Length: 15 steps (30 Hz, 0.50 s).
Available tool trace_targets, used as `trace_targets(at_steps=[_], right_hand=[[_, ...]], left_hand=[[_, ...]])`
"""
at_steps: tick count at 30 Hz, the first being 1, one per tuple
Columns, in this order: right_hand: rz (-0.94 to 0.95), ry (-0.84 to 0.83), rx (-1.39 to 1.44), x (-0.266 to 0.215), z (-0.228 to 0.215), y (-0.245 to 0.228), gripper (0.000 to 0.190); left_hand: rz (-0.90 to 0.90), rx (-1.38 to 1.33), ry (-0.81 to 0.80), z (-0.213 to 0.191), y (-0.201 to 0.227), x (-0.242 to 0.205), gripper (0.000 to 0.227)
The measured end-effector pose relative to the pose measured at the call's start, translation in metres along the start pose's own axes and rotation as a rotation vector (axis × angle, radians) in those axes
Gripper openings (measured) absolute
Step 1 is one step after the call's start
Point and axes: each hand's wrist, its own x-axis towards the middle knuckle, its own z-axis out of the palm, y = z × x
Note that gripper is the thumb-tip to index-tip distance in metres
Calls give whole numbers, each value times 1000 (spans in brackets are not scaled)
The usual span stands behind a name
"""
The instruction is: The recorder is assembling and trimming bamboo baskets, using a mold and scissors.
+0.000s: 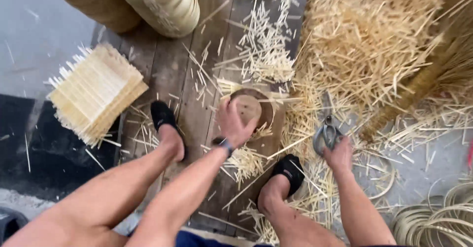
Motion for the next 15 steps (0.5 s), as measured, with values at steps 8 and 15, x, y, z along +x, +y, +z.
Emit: trace_targets(at_steps=[8,15], right_hand=[[339,-498,315,5,-13,-1,49],[258,-417,288,19,-65,-71,52]], left_hand=[[-122,90,-84,14,28,38,116],[410,141,-226,41,-4,68,115]])
